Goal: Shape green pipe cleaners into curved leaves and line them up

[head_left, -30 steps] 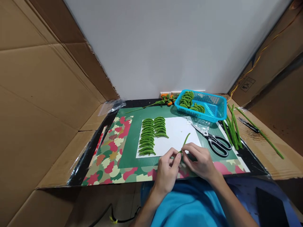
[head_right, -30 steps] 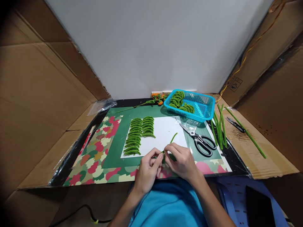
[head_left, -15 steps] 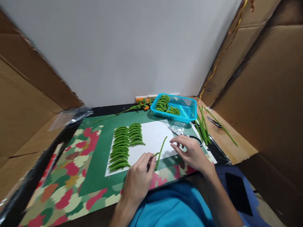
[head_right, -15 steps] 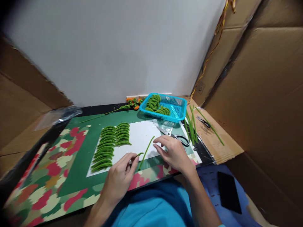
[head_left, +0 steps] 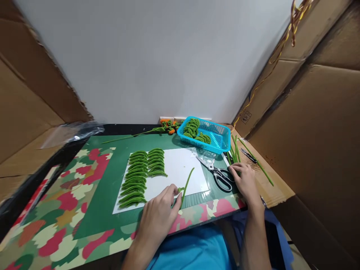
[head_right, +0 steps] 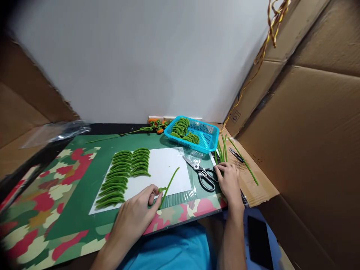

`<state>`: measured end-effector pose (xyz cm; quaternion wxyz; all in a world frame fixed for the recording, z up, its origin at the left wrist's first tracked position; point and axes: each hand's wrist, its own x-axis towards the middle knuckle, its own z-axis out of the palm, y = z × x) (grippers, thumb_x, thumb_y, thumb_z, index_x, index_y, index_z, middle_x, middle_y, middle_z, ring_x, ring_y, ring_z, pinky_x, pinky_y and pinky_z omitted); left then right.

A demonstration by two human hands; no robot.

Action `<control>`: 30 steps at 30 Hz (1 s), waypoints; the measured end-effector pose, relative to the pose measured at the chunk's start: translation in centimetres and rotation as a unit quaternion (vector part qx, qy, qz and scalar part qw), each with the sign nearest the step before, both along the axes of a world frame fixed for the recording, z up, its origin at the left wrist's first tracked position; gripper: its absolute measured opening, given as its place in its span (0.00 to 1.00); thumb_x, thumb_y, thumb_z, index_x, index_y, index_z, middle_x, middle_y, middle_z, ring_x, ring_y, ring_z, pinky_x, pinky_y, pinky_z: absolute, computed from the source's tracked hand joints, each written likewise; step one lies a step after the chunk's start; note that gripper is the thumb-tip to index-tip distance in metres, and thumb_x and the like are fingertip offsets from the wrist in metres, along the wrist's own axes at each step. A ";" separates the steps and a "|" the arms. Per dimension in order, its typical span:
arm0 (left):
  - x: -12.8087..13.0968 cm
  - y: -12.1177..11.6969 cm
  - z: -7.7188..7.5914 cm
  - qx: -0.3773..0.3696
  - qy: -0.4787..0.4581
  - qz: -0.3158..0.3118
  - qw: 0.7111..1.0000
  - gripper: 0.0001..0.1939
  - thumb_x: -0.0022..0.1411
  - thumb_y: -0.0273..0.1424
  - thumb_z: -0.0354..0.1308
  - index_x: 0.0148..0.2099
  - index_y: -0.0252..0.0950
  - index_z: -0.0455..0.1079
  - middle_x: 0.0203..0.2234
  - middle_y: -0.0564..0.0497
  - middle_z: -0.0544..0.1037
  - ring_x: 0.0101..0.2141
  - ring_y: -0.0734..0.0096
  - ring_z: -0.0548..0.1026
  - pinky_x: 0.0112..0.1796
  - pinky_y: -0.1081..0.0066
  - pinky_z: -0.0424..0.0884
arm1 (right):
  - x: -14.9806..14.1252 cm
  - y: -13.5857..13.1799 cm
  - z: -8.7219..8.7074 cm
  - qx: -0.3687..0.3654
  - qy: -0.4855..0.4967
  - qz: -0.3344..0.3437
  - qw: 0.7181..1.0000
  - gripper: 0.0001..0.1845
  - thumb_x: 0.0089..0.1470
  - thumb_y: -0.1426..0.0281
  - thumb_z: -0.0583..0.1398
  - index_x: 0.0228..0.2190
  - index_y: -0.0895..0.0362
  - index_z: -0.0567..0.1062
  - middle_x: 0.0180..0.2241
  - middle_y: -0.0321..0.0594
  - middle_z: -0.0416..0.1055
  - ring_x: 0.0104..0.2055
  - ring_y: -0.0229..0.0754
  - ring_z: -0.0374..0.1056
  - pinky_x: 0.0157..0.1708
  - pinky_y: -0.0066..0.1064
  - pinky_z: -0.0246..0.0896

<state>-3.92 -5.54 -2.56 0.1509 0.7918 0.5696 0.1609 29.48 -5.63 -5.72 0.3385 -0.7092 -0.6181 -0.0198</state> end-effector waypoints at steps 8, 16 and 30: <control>-0.2 -0.2 0.2 -0.042 -0.057 0.015 0.997 0.02 0.72 0.33 0.52 0.43 0.43 0.66 0.24 0.58 0.72 0.26 0.66 0.76 0.29 0.71 0.56 | 0.0 0.3 -1.1 0.033 -0.010 -0.033 0.999 0.27 0.71 0.53 0.54 0.36 0.56 0.85 0.41 0.51 0.83 0.46 0.56 0.70 0.53 0.51 0.51; -0.6 -0.2 0.3 -0.057 -0.112 0.012 0.992 0.04 0.71 0.36 0.52 0.46 0.44 0.64 0.22 0.61 0.71 0.24 0.67 0.75 0.29 0.72 0.57 | -0.6 0.6 -1.7 0.061 -0.019 -0.090 0.994 0.24 0.68 0.55 0.55 0.38 0.56 0.85 0.39 0.53 0.83 0.42 0.57 0.68 0.51 0.51 0.48; -1.5 -0.3 0.2 -0.075 -0.161 -0.009 0.984 0.10 0.76 0.39 0.50 0.42 0.43 0.68 0.22 0.60 0.68 0.22 0.70 0.67 0.28 0.72 0.55 | -2.5 -0.3 2.1 0.193 0.160 -0.273 0.929 0.14 0.53 0.65 0.64 0.40 0.57 0.82 0.30 0.44 0.80 0.30 0.51 0.76 0.38 0.42 0.70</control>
